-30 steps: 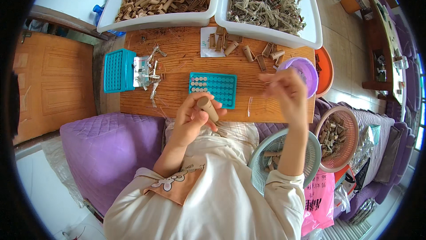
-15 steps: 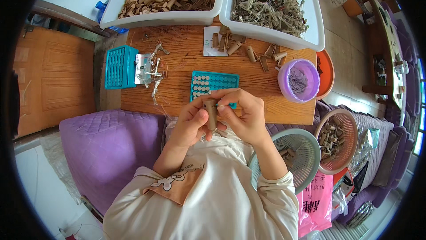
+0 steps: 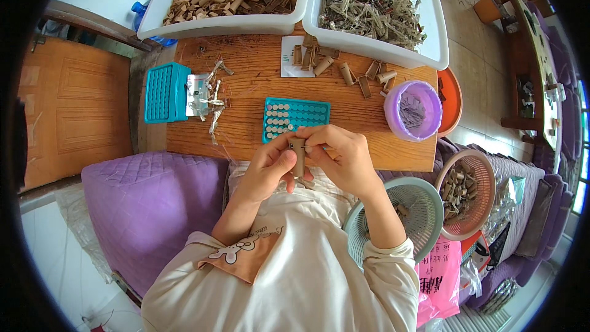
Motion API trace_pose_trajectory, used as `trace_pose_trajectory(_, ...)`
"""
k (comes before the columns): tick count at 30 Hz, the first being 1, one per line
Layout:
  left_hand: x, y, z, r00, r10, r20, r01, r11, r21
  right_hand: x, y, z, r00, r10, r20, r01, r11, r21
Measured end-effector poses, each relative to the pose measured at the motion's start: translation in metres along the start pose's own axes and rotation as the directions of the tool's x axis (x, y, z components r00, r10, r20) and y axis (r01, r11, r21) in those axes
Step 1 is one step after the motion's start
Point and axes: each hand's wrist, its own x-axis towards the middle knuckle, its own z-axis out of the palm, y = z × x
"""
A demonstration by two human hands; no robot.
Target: The person is assembling small electronic or mechanical components into a blue plastic tray.
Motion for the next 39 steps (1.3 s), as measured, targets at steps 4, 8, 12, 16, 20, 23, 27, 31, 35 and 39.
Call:
trace_pose_trajectory(4,0.001,-0.001,0.0,0.998,-0.028,0.053,0.032,0.996,-0.08,-0.004,-0.001,-0.001,0.998,-0.043,-0.046,0.041,0.998,-0.045)
trace_pose_trajectory(8,0.0,0.0,0.004,1.0,-0.024,0.008,0.024,0.999,-0.042,-0.003,-0.003,0.004,0.993,-0.094,-0.066,0.082,0.983,-0.166)
trace_pose_trajectory(12,0.0,-0.001,0.005,1.0,0.003,-0.022,-0.002,0.998,0.057,-0.002,0.002,0.002,0.996,-0.082,-0.029,0.074,0.975,-0.208)
trace_pose_trajectory(16,0.0,-0.001,0.0,0.998,0.047,0.045,-0.058,0.955,0.291,-0.007,0.011,-0.007,0.998,-0.068,-0.013,0.068,0.998,0.0)
trace_pose_trajectory(20,0.005,-0.001,0.005,0.981,0.195,-0.015,-0.185,0.949,0.255,-0.01,0.002,-0.002,0.988,-0.015,-0.153,0.026,0.997,0.074)
trace_pose_trajectory(23,0.007,-0.003,0.008,0.947,0.303,-0.108,-0.274,0.935,0.224,-0.018,0.006,0.008,0.984,-0.055,-0.17,0.048,0.998,-0.046)
trace_pose_trajectory(27,0.004,0.007,0.011,0.934,0.351,-0.072,-0.271,0.823,0.499,-0.02,-0.003,0.005,0.989,-0.002,-0.151,-0.03,0.976,-0.216)
trace_pose_trajectory(31,0.004,0.015,0.006,0.898,0.427,0.111,-0.334,0.494,0.803,-0.018,-0.01,0.0,0.991,-0.078,-0.106,0.037,0.938,-0.344)
trace_pose_trajectory(35,0.006,0.018,0.003,0.817,0.521,0.247,-0.428,0.262,0.865,-0.02,-0.016,0.0,0.996,-0.055,-0.076,0.026,0.94,-0.342)
trace_pose_trajectory(39,0.012,0.018,-0.003,0.726,0.586,0.359,-0.514,0.116,0.85,-0.022,-0.023,0.0,0.996,-0.083,-0.012,0.074,0.937,-0.34)
